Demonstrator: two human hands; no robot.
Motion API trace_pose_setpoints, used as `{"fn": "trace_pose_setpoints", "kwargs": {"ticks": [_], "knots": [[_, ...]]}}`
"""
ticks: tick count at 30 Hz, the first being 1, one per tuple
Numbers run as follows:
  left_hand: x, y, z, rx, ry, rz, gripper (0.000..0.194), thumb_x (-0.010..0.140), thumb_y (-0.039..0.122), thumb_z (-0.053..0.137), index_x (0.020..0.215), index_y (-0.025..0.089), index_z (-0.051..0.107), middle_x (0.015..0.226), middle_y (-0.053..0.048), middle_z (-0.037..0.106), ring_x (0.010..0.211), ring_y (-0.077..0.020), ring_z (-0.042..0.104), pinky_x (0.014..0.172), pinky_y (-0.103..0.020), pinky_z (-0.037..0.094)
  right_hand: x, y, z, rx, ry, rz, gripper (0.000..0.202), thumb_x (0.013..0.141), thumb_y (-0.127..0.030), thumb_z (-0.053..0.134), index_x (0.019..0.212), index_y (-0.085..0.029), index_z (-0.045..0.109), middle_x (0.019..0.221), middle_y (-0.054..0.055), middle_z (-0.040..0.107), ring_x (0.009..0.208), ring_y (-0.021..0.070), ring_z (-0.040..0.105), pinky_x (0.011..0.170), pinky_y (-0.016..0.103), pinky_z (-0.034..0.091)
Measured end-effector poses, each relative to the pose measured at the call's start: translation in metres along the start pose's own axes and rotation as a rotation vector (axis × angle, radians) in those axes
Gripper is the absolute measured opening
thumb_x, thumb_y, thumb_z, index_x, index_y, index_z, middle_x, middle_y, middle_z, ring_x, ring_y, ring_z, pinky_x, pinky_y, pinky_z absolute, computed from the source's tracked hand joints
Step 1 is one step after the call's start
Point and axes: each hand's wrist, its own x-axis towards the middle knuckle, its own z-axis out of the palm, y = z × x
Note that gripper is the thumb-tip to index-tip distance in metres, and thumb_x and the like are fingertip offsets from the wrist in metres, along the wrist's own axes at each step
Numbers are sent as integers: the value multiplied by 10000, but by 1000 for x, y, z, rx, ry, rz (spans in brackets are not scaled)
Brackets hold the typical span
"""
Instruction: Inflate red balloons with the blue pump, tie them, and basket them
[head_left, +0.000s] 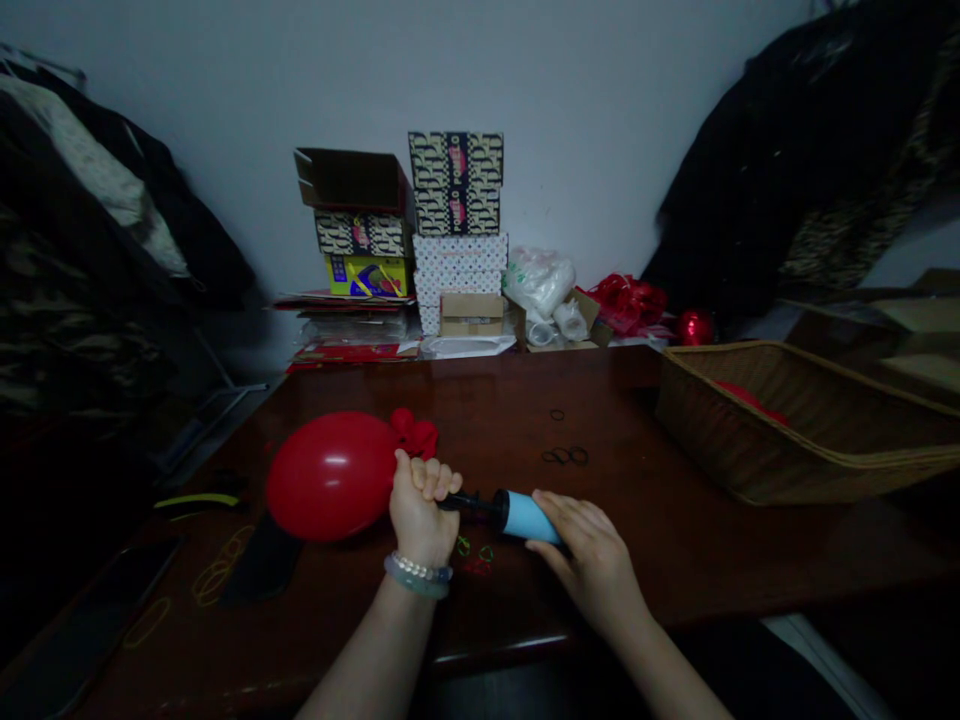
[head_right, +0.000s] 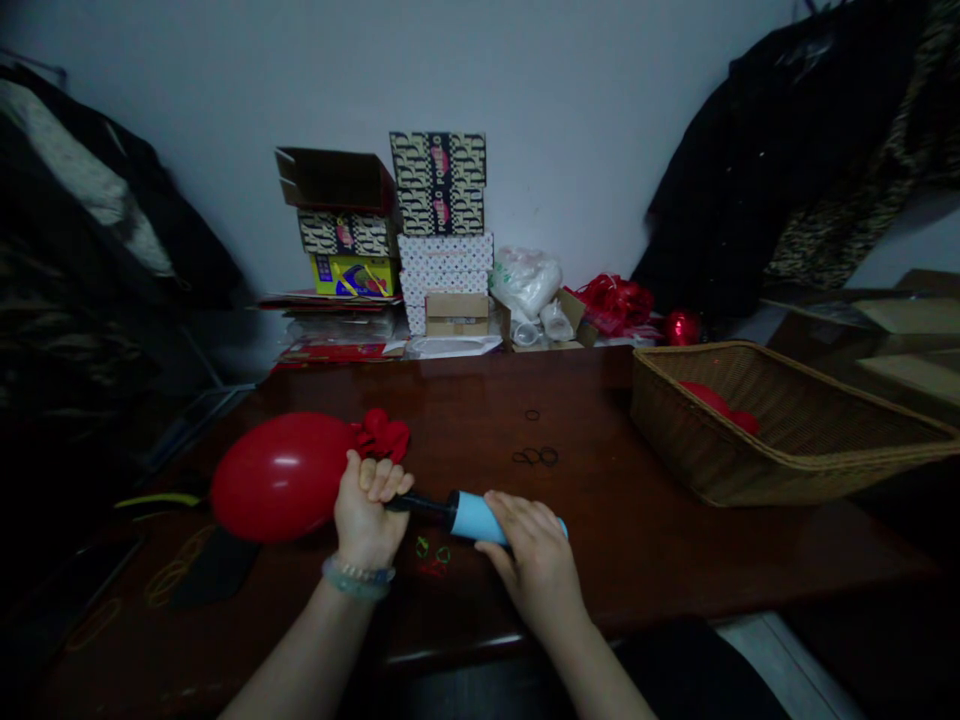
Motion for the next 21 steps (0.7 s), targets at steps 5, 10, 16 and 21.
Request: {"fn": "trace_pose_setpoints", "kwargs": {"ticks": [5, 10, 16, 21], "knots": [[-4, -10, -1, 48, -19, -2, 502, 909, 348, 551, 539, 190, 252, 417, 76, 240, 361, -62, 252, 428, -225, 291, -1, -4, 5, 37, 10, 9, 457, 895, -351, 611, 1317, -193, 535, 1225, 116, 668, 1102, 257, 640, 931, 439, 515], [-6, -6, 5, 114, -19, 5, 514, 919, 385, 528, 522, 189, 267, 414, 71, 251, 357, -66, 262, 424, -226, 297, 0, -3, 7, 72, -6, -14, 462, 900, -366, 607, 1321, -190, 531, 1211, 111, 677, 1090, 244, 650, 912, 419, 532], [2, 19, 9, 97, -9, 64, 520, 928, 382, 516, 518, 189, 261, 397, 73, 242, 344, -66, 261, 416, -224, 293, 1, 4, 4, 74, -30, -4, 497, 879, -364, 639, 1335, -206, 520, 1237, 104, 663, 1116, 245, 636, 940, 423, 522], [14, 46, 4, 31, -3, 73, 510, 954, 342, 464, 516, 190, 254, 382, 71, 246, 332, -68, 281, 409, -224, 296, 1, 16, -8, 51, -47, 2, 479, 891, -365, 623, 1333, -214, 512, 1260, 101, 648, 1142, 252, 619, 960, 442, 504]]}}
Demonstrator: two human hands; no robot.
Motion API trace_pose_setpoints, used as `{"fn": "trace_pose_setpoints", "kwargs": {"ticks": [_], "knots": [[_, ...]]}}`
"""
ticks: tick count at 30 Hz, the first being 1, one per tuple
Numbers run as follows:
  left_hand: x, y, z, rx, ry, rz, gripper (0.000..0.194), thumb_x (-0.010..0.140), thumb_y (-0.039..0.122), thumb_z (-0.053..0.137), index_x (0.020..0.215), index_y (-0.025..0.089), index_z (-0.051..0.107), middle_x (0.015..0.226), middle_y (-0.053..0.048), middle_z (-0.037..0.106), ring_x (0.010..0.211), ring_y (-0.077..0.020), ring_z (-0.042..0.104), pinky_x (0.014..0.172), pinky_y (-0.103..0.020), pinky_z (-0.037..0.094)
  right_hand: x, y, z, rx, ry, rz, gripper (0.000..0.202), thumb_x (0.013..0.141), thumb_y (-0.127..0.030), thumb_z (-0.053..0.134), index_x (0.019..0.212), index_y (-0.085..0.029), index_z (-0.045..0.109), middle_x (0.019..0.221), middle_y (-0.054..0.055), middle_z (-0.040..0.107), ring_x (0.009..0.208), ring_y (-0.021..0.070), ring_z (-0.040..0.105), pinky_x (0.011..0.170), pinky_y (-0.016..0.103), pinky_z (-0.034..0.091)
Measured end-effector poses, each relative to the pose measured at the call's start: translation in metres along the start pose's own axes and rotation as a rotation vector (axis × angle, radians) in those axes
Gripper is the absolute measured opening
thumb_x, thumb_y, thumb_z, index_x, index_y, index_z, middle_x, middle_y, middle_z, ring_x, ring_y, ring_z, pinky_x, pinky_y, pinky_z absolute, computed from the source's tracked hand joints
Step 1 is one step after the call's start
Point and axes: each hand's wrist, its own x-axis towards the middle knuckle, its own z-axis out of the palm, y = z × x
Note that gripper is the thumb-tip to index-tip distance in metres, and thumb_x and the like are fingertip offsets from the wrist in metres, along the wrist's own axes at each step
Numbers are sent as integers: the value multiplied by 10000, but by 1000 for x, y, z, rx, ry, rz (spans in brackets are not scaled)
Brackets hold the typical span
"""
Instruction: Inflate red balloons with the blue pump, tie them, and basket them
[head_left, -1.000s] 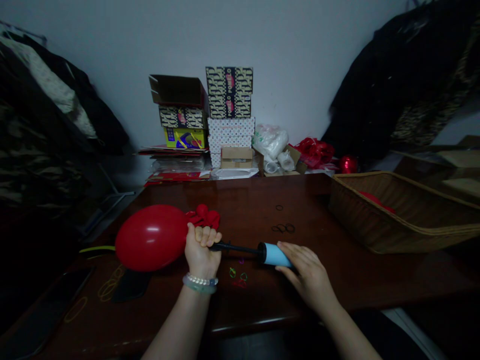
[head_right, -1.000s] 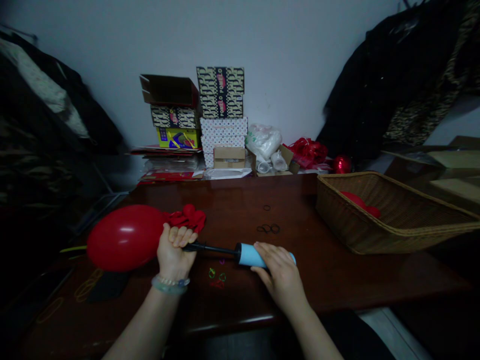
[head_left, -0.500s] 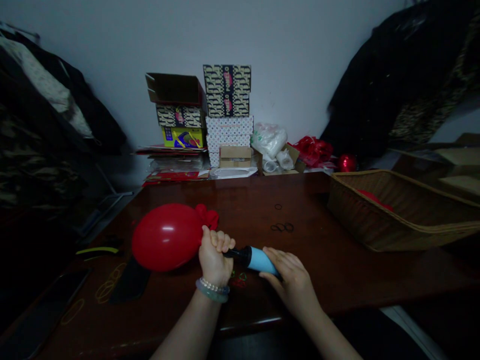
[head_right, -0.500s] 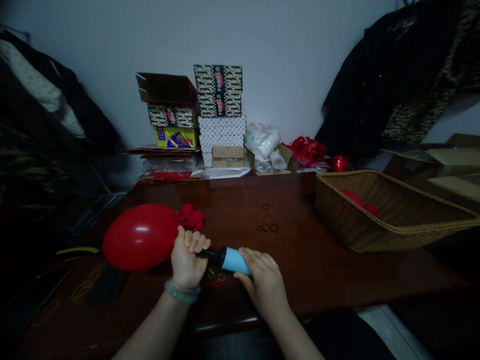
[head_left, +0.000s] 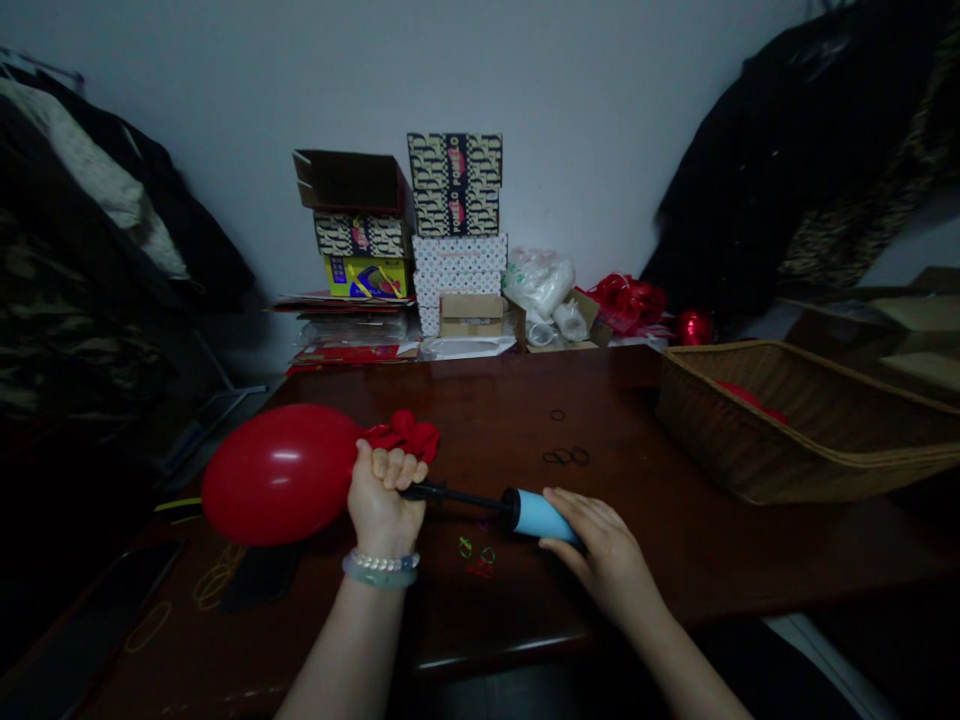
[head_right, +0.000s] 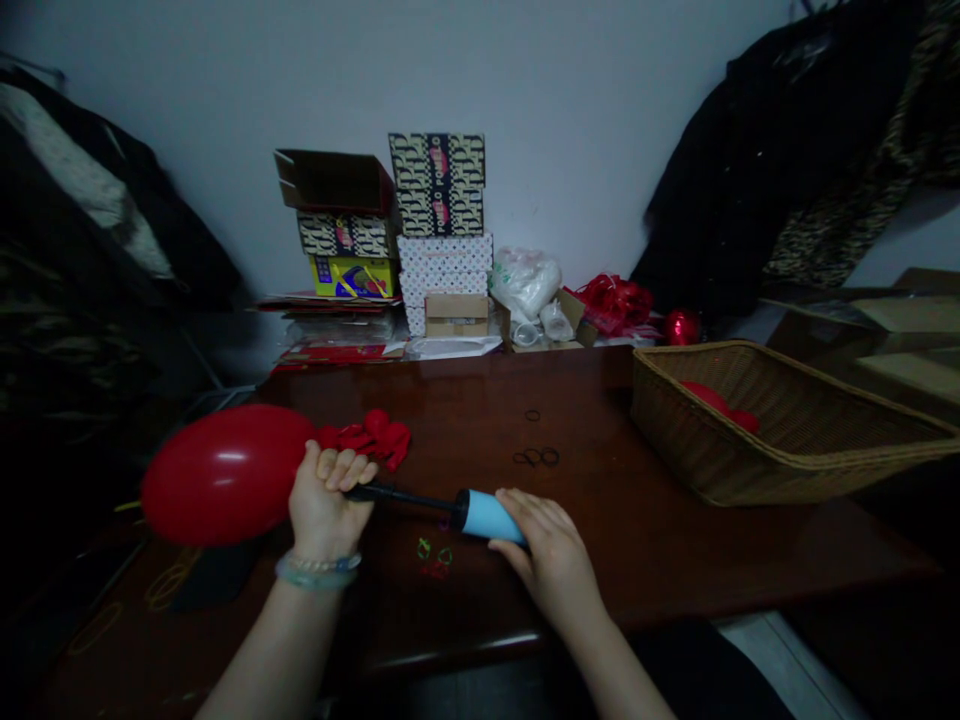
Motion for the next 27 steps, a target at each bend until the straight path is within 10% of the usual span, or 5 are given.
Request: {"fn": "trace_pose_setpoints", "kwargs": {"ticks": [9, 27], "knots": [[14, 14, -9, -7, 3, -19, 499, 946, 311, 475, 521, 191, 242, 383, 75, 253, 319, -62, 297, 405, -219, 304, -4, -4, -2, -48, 19, 2, 456, 895, -380, 606, 1311, -203, 540, 1210, 120, 673, 1087, 269, 643, 909, 448, 518], [-14, -51, -2, 45, -38, -191, 510, 877, 315, 596, 535, 197, 238, 415, 81, 240, 347, -54, 263, 405, -212, 282, -6, -38, 13, 29, 34, 49, 443, 880, -334, 634, 1283, -172, 547, 1189, 116, 682, 1048, 260, 644, 891, 428, 522]]}}
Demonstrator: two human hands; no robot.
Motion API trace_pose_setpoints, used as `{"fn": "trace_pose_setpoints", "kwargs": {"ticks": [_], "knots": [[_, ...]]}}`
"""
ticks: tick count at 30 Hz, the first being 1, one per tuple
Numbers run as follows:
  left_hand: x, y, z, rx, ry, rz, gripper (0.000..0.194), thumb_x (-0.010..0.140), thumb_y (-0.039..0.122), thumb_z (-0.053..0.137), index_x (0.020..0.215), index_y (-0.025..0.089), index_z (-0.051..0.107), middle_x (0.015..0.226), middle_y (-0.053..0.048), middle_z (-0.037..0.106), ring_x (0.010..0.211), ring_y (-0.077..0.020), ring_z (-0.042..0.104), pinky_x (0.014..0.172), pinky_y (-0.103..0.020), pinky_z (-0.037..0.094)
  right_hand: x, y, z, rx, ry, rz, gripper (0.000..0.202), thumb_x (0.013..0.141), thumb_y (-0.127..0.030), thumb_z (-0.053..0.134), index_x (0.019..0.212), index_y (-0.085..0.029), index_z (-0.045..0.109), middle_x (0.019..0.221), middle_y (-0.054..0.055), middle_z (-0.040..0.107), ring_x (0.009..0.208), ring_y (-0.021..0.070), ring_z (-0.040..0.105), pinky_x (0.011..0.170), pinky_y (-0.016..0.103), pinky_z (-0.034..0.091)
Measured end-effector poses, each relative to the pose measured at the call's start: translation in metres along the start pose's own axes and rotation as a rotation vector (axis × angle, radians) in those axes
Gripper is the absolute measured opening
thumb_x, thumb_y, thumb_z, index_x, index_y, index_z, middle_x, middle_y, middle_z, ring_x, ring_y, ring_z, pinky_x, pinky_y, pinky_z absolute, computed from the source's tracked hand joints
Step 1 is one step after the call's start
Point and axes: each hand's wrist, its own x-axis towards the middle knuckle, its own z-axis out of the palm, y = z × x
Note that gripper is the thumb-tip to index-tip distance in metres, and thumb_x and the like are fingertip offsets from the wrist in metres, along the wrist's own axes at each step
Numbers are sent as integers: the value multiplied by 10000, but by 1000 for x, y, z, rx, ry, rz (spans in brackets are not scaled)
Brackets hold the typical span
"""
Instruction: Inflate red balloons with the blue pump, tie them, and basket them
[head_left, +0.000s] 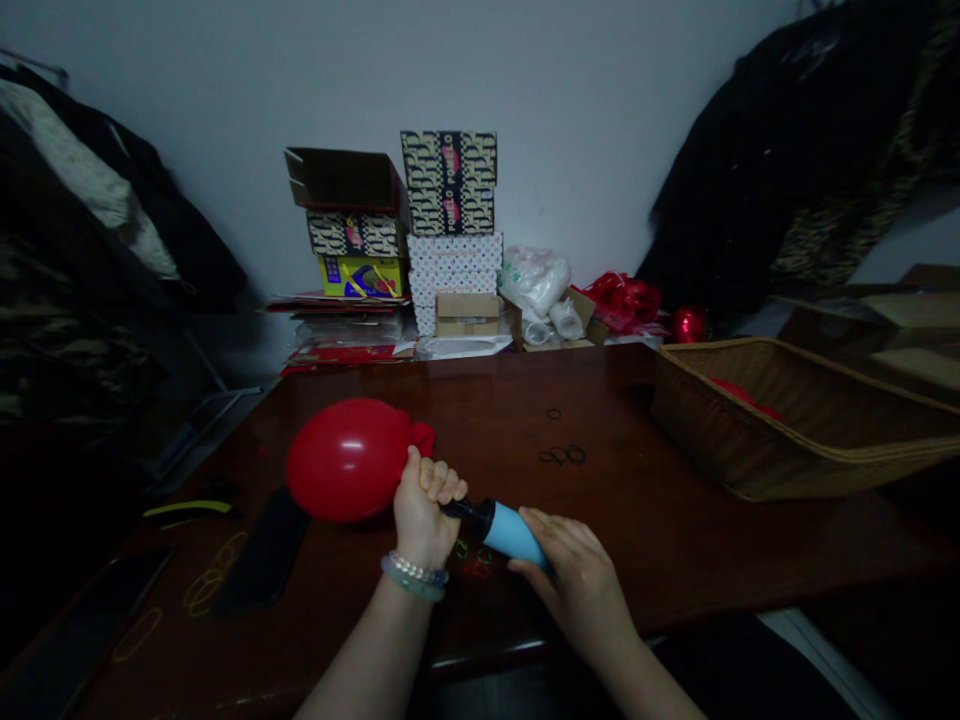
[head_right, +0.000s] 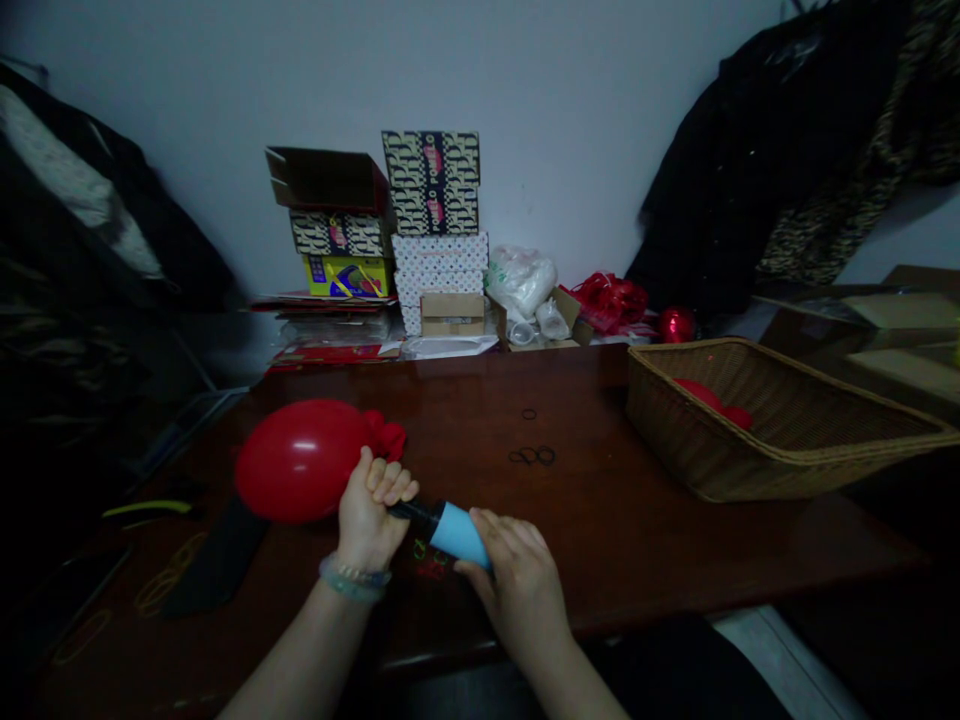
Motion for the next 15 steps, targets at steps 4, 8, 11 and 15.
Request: {"fn": "trace_pose_setpoints", "kwargs": {"ticks": [4, 8, 11, 15], "knots": [[2, 6, 2, 9, 17, -10, 507, 898, 330, 565, 526, 195, 250, 409, 78, 249, 339, -54, 257, 397, -214, 273, 4, -4, -2, 14, -86, 47, 493, 844, -312, 684, 1297, -178, 541, 1211, 107, 675, 1060, 261, 642, 893, 420, 525], [7, 20, 0, -7, 20, 8, 493, 928, 313, 522, 520, 190, 272, 391, 77, 256, 327, -57, 263, 389, -212, 268, 11, -9, -8, 23, -167, 85, 516, 819, -294, 713, 1293, -167, 553, 1225, 114, 669, 1070, 270, 640, 902, 420, 520], [15, 32, -6, -25, 24, 22, 491, 944, 298, 490, 514, 192, 277, 378, 75, 259, 318, -60, 271, 383, -212, 266, 11, -5, -13, 19, -181, 79, 503, 818, -286, 713, 1284, -172, 564, 1226, 112, 669, 1076, 266, 641, 917, 422, 515], [26, 46, -16, -59, 40, 46, 484, 951, 285, 472, 514, 193, 284, 374, 74, 272, 314, -63, 287, 381, -213, 272, 6, 10, -18, -6, -173, 61, 510, 820, -283, 710, 1297, -186, 556, 1228, 107, 668, 1092, 266, 637, 940, 435, 505]]}}
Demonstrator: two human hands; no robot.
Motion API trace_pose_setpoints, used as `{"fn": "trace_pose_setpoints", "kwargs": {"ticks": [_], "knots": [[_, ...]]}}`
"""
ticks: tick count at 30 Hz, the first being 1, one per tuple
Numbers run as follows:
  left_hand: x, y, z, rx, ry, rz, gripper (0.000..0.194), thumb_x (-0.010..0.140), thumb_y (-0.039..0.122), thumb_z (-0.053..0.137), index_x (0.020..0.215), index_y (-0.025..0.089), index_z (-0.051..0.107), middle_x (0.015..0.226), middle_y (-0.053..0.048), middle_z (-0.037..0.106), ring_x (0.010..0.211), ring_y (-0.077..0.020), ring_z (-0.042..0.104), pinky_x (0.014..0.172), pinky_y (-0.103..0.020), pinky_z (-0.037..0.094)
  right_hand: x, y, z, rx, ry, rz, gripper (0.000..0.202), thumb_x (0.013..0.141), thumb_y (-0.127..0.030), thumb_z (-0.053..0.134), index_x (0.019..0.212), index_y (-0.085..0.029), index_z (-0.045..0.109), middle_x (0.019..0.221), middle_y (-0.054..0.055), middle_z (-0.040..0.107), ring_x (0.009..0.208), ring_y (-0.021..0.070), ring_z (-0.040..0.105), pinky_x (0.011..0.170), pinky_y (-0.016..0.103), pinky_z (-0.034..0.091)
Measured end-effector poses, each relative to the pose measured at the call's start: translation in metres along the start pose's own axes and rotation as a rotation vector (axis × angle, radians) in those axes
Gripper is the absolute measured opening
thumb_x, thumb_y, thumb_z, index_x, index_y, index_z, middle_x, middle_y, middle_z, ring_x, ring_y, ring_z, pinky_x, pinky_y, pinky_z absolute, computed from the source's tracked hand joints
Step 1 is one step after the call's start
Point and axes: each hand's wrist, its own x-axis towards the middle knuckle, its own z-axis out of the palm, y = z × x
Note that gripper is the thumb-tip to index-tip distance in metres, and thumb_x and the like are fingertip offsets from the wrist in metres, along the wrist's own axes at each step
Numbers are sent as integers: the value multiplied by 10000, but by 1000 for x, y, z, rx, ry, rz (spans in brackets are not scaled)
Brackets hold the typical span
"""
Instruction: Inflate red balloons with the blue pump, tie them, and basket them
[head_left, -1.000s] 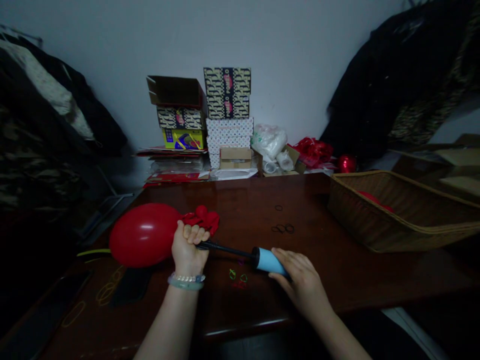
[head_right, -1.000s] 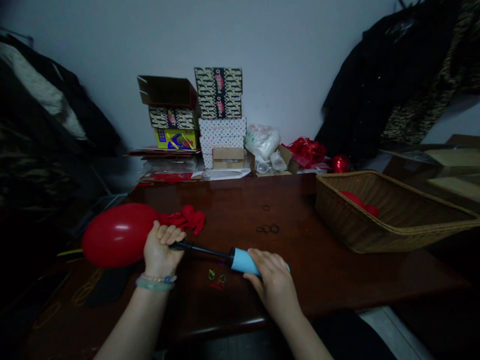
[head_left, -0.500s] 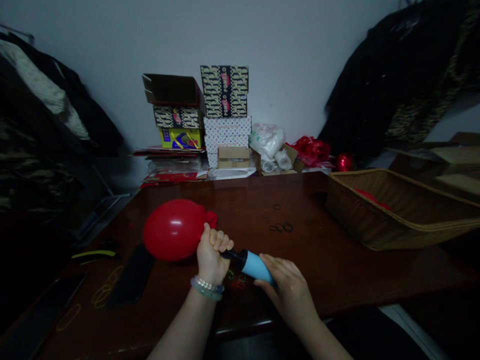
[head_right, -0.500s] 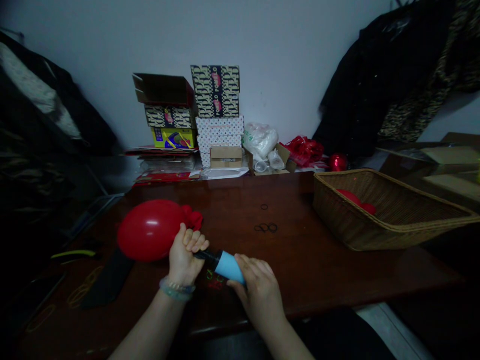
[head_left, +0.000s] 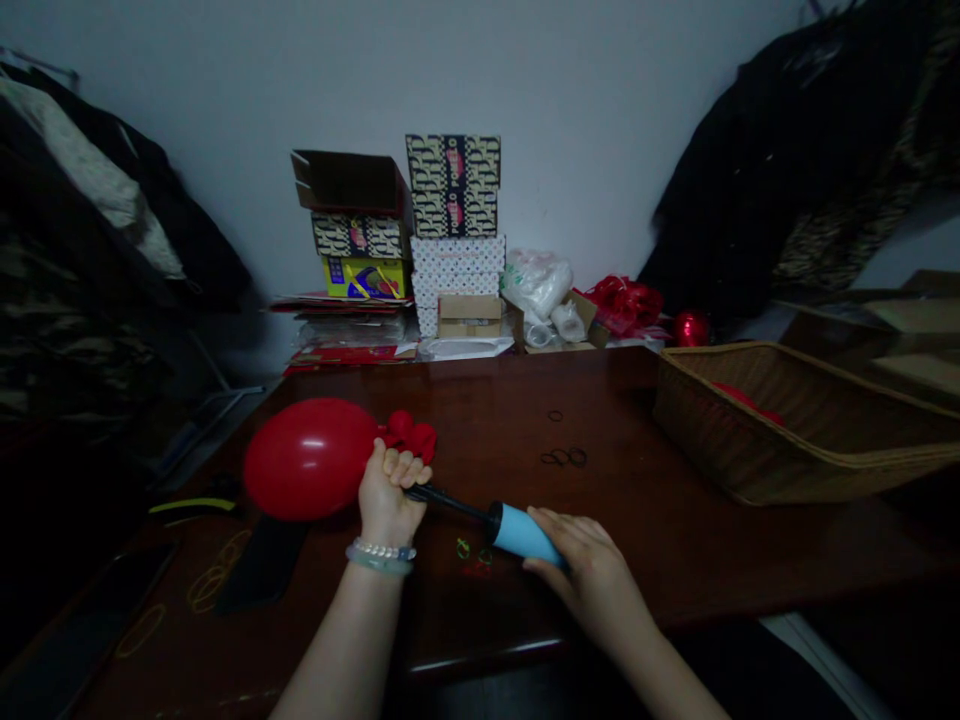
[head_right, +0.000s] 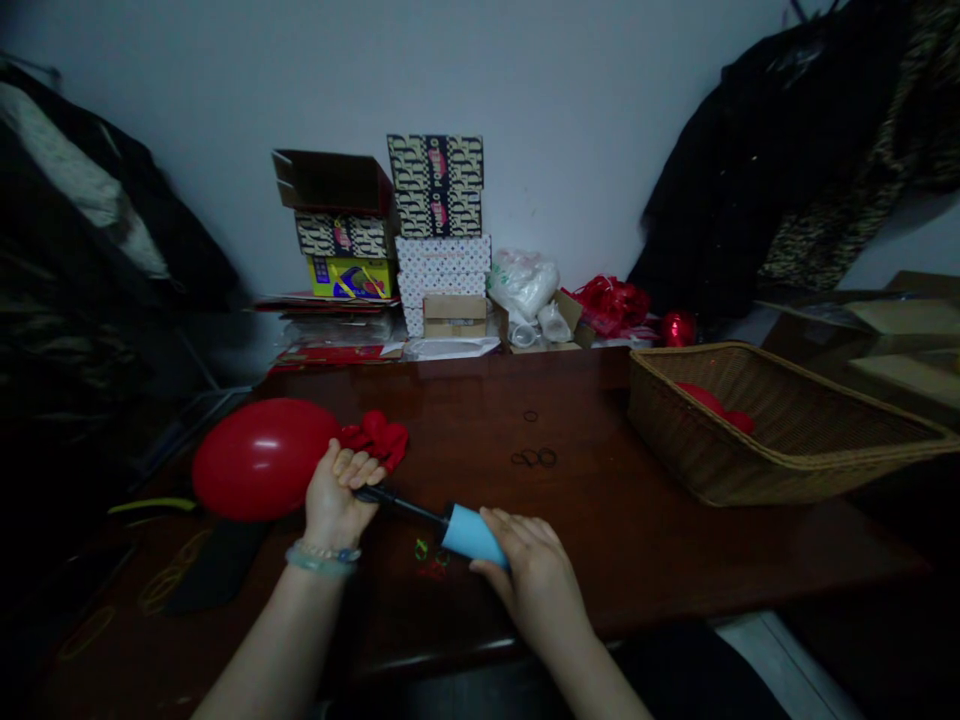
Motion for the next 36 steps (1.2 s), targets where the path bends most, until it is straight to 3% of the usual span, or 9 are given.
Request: {"fn": "trace_pose_setpoints", "kwargs": {"ticks": [7, 13, 20, 28, 36], "knots": [[7, 22, -7, -30, 25, 46, 493, 957, 280, 459, 510, 194, 270, 364, 75, 277, 310, -61, 297, 385, -215, 284, -1, 14, -6, -27, 9, -43, 481, 841, -300, 687, 1294, -208, 554, 1231, 96, 668, 1096, 260, 640, 933, 433, 512], [3, 20, -4, -25, 6, 51, 496, 953, 279, 467, 508, 192, 267, 366, 76, 273, 310, -57, 292, 382, -213, 276, -4, 16, -1, -54, 52, -78, 476, 856, -298, 671, 1303, -188, 547, 1231, 97, 666, 1095, 257, 630, 940, 422, 508], [-1, 6, -2, -28, -19, 26, 494, 946, 282, 483, 513, 196, 261, 375, 76, 261, 317, -59, 285, 388, -216, 273, -4, 11, -1, -83, 99, -70, 460, 868, -307, 652, 1298, -176, 552, 1224, 98, 666, 1085, 263, 623, 929, 429, 506], [-16, -26, 7, 41, -36, -44, 497, 913, 308, 548, 520, 195, 265, 400, 80, 243, 336, -53, 252, 394, -213, 263, -3, -10, 15, -30, 159, -67, 440, 884, -341, 629, 1280, -164, 564, 1172, 110, 691, 1037, 251, 646, 888, 403, 525], [-28, -50, 9, 98, -4, -43, 500, 849, 340, 629, 530, 194, 274, 421, 83, 249, 353, -51, 244, 404, -213, 266, -7, -9, 21, 1, 155, -62, 448, 892, -363, 618, 1293, -176, 547, 1189, 113, 685, 1053, 247, 648, 877, 399, 529]]}}
